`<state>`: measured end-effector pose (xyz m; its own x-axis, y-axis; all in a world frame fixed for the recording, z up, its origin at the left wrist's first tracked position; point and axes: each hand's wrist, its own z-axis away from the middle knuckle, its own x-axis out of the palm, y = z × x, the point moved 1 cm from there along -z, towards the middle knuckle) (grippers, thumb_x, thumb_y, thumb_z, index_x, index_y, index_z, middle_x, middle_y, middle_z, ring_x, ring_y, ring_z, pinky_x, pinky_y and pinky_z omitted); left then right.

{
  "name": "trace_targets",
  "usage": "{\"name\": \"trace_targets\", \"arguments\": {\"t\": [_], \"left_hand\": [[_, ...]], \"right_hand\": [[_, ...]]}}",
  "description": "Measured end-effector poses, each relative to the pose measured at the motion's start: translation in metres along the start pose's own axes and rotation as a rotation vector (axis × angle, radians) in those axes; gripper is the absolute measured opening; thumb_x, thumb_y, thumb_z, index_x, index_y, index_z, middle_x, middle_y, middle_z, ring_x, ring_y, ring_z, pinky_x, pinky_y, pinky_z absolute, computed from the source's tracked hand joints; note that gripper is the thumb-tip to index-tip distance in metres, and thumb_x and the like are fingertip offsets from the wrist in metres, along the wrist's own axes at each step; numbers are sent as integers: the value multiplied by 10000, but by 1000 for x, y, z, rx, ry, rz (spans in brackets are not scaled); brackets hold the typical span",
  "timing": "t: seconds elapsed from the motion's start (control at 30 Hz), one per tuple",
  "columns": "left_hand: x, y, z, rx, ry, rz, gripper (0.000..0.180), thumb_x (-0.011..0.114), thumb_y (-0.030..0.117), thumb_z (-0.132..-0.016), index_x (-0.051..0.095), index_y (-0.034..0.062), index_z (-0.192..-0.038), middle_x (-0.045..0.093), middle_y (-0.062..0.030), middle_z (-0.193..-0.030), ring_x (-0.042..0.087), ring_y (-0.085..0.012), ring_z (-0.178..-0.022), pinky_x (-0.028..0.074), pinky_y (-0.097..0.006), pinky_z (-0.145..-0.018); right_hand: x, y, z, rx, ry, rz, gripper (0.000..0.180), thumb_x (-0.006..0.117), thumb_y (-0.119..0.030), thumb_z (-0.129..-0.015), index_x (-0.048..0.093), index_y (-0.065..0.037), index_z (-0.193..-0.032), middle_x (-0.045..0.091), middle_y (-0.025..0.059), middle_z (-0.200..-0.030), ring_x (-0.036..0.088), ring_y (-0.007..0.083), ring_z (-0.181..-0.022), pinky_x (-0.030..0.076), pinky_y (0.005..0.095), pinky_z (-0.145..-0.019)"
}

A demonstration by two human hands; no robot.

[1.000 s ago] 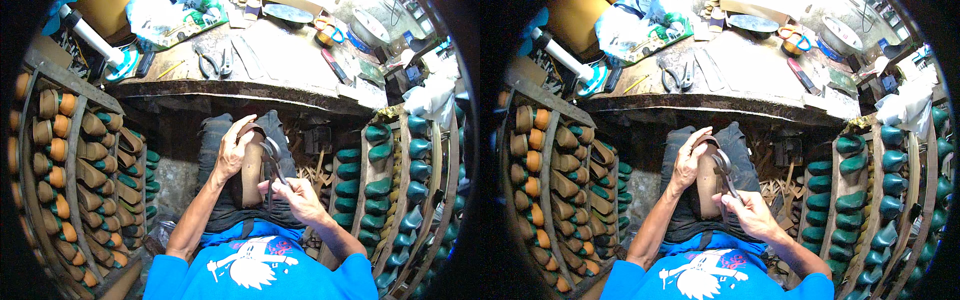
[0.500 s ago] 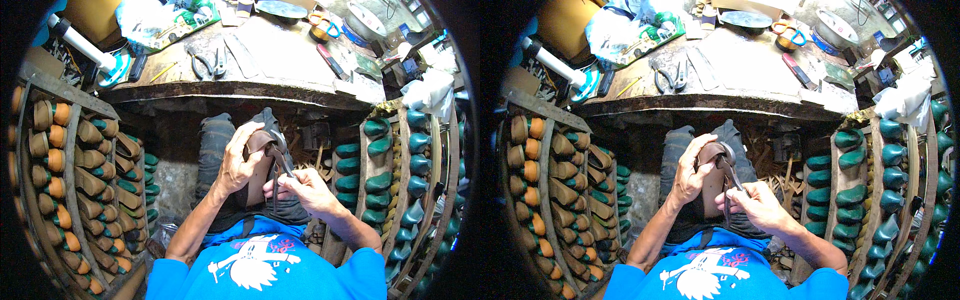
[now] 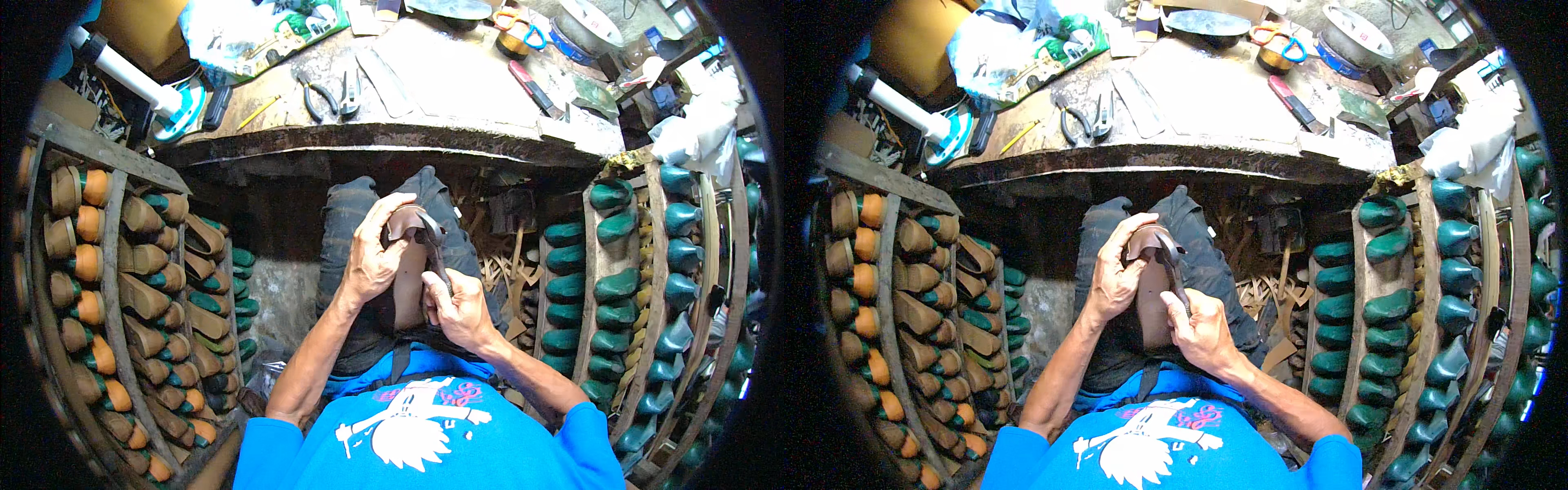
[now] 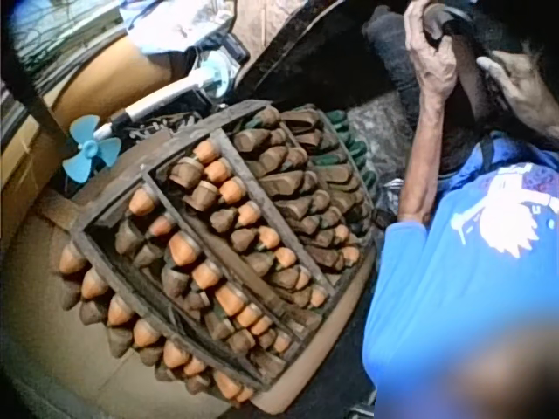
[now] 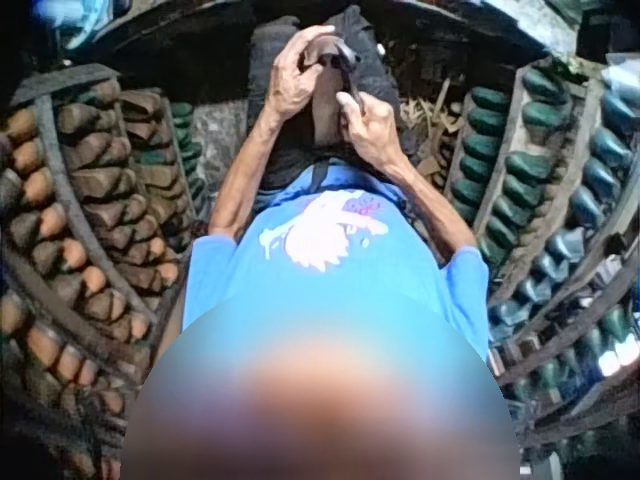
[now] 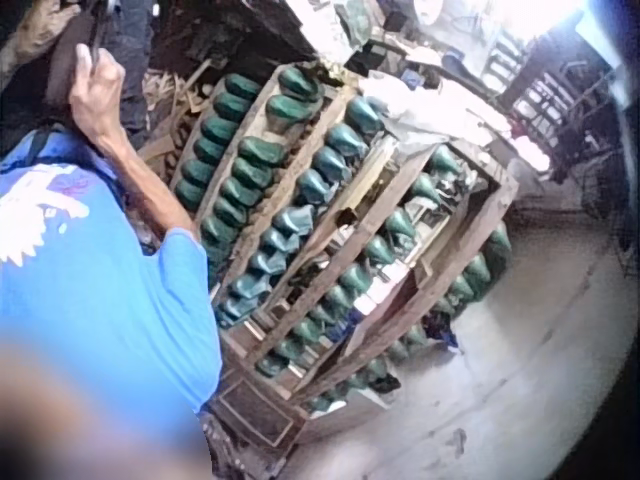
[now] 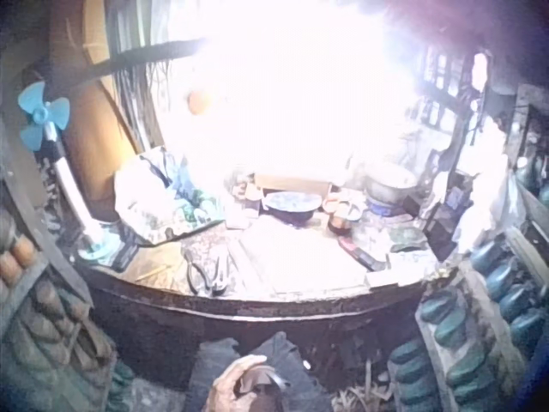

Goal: The person uses a hammer and pliers to adjust and secure parts of a brown shoe mounted on a green shoe last. They repeatedly tap the shoe's upper and sole edges, reposition the shoe, and use pliers to pull or align components.

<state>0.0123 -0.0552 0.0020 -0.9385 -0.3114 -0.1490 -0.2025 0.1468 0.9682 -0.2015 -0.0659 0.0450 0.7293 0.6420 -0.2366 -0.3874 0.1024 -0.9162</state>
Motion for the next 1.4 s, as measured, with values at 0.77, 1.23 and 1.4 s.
{"name": "trace_targets", "arguments": {"t": [0.77,1.23,1.4], "left_hand": [[-15,75,113,138,-187,-10,1274,989,88,-800,212,5,-1806,437,-256,-1791,393,-444,-1695,290,-547,-1410],[-22,116,97,-22,-57,-182,1191,932,469,-846,346,-27,-1756,400,-290,-1753,374,-452,-1668,283,-548,-1380],[-7,118,94,51,42,-160,1046,950,245,-841,422,-10,-1707,421,-319,-1755,431,-474,-1648,355,-555,-1357]], "right_hand": [[-27,5,50,-554,-60,556,871,940,-261,-817,585,83,-1533,640,322,-1502,687,502,-1337,591,540,-1139],[-45,-40,0,-412,-218,-46,538,668,-212,-1015,667,13,-1504,663,229,-1536,638,363,-1462,468,454,-1259],[18,-16,-59,-287,-248,-380,717,316,-507,-1239,678,36,-1536,710,160,-1551,623,269,-1472,408,400,-1279]]}}
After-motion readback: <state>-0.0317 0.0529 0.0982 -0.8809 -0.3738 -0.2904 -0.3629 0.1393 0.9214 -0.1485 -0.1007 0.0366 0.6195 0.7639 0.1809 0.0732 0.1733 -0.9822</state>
